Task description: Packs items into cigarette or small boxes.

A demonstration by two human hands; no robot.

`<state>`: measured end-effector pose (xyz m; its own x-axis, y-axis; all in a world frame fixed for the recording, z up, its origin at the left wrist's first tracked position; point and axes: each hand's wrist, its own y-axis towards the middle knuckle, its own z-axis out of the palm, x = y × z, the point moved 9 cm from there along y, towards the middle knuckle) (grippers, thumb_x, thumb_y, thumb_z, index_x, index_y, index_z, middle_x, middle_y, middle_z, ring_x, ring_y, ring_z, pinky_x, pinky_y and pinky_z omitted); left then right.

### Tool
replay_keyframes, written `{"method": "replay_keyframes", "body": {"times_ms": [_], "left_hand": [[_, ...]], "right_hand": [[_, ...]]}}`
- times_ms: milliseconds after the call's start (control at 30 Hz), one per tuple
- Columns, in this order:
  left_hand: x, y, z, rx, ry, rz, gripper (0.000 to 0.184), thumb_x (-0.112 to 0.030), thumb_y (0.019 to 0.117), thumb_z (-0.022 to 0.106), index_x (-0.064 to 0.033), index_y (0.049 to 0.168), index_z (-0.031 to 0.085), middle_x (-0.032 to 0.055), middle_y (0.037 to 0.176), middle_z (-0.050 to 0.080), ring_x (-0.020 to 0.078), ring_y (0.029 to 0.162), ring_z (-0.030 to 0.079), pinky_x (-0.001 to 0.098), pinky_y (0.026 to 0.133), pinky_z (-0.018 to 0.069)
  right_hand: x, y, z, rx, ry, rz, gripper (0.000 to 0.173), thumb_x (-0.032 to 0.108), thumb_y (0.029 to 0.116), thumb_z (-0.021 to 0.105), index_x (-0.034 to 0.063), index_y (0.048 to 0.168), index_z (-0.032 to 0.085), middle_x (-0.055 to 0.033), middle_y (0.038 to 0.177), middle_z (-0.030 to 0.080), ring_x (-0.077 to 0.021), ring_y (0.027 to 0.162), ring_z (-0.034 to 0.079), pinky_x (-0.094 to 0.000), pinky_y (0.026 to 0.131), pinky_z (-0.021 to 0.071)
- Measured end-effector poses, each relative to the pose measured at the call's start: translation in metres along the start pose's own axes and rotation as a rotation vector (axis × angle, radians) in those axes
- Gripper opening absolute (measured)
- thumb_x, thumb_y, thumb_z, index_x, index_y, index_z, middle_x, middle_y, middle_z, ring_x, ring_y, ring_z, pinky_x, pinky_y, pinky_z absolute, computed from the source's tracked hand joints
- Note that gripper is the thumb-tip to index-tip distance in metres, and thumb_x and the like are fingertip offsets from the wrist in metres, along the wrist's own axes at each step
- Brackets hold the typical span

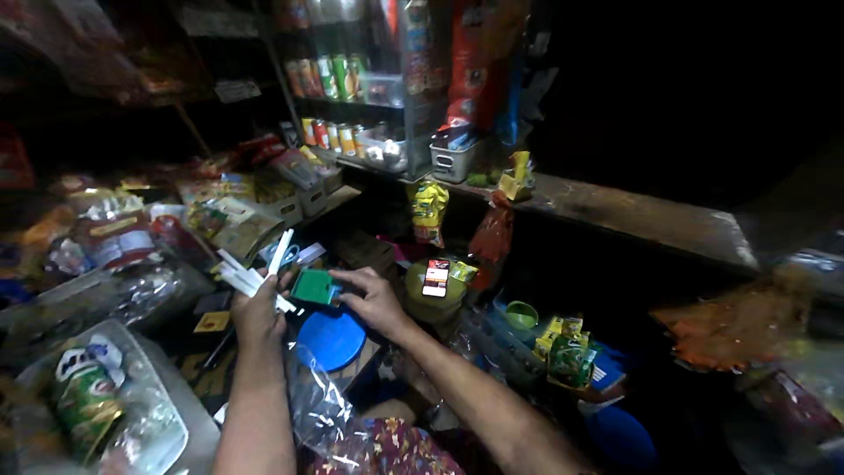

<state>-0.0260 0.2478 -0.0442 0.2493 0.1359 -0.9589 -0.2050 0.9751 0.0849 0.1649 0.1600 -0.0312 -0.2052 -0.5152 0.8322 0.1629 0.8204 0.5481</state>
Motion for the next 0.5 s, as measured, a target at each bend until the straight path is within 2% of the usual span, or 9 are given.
{"method": "replay_keyframes", "body": {"times_ms": [67, 100, 133, 200, 267, 400, 500], "left_hand": [[-0.002, 0.002, -0.003, -0.012, -0.049, 0.019, 0.032, -0.002, 0.1031, 0.052, -0.0019, 0.134, 0.046, 0.0043, 0.106, 0.062, 0.0081, 0.085, 0.067, 0.0228, 0.07, 0.056], [-0.003, 0.003, -0.005, -0.024, -0.081, 0.031, 0.031, -0.001, 0.1028, 0.052, -0.0024, 0.133, 0.047, 0.0038, 0.105, 0.063, 0.0085, 0.085, 0.067, 0.023, 0.071, 0.0567], [-0.004, 0.005, -0.006, -0.036, -0.107, 0.051, 0.03, -0.001, 0.1018, 0.053, -0.0029, 0.131, 0.047, 0.0034, 0.103, 0.065, 0.0086, 0.084, 0.069, 0.0233, 0.07, 0.058], [-0.007, 0.007, -0.009, -0.056, -0.126, 0.081, 0.035, 0.0, 0.1009, 0.055, -0.0025, 0.135, 0.046, 0.0047, 0.107, 0.062, 0.0097, 0.087, 0.067, 0.0245, 0.072, 0.0575], [-0.01, 0.007, -0.011, -0.069, -0.105, 0.093, 0.036, -0.003, 0.102, 0.055, -0.0035, 0.137, 0.044, 0.005, 0.111, 0.061, 0.0092, 0.088, 0.066, 0.0242, 0.072, 0.0568], [-0.009, 0.009, -0.007, -0.035, -0.006, 0.127, 0.038, -0.003, 0.1006, 0.057, -0.0006, 0.137, 0.047, 0.0086, 0.113, 0.062, 0.0114, 0.089, 0.068, 0.0262, 0.072, 0.0576], [-0.006, 0.006, -0.004, -0.001, 0.067, 0.105, 0.038, -0.003, 0.1004, 0.058, 0.0, 0.136, 0.047, 0.0081, 0.114, 0.061, 0.0102, 0.089, 0.066, 0.0262, 0.075, 0.0568]], "right_hand": [[-0.006, -0.003, -0.004, -0.071, 0.114, 0.112, 0.038, -0.007, 0.0907, 0.067, -0.0027, 0.128, 0.068, -0.0199, 0.123, 0.068, -0.0226, 0.11, 0.065, -0.036, 0.096, 0.0538], [-0.012, -0.005, -0.005, -0.099, 0.215, 0.193, 0.04, -0.009, 0.0906, 0.066, -0.0023, 0.13, 0.065, -0.0167, 0.123, 0.068, -0.0165, 0.103, 0.067, -0.0319, 0.091, 0.0552], [-0.02, -0.006, -0.006, -0.138, 0.345, 0.273, 0.042, -0.012, 0.09, 0.064, -0.0014, 0.131, 0.063, -0.0138, 0.116, 0.068, -0.0126, 0.092, 0.066, -0.0291, 0.083, 0.056], [-0.034, -0.012, -0.005, -0.204, 0.594, 0.411, 0.044, -0.016, 0.0919, 0.056, 0.0001, 0.133, 0.059, -0.0118, 0.107, 0.066, -0.0142, 0.08, 0.065, -0.0312, 0.074, 0.0579], [-0.04, -0.02, 0.001, -0.227, 0.745, 0.507, 0.039, -0.014, 0.0962, 0.048, 0.0, 0.131, 0.056, -0.0122, 0.107, 0.064, -0.0177, 0.081, 0.067, -0.0338, 0.075, 0.0592], [-0.044, -0.03, 0.011, -0.208, 0.873, 0.654, 0.032, -0.012, 0.0994, 0.045, -0.0049, 0.129, 0.055, -0.0144, 0.107, 0.064, -0.0197, 0.085, 0.067, -0.0342, 0.081, 0.0594], [-0.036, -0.034, 0.014, -0.177, 0.918, 0.726, 0.031, -0.011, 0.101, 0.043, -0.006, 0.129, 0.053, -0.0153, 0.107, 0.064, -0.0203, 0.087, 0.067, -0.0341, 0.082, 0.059]]}}
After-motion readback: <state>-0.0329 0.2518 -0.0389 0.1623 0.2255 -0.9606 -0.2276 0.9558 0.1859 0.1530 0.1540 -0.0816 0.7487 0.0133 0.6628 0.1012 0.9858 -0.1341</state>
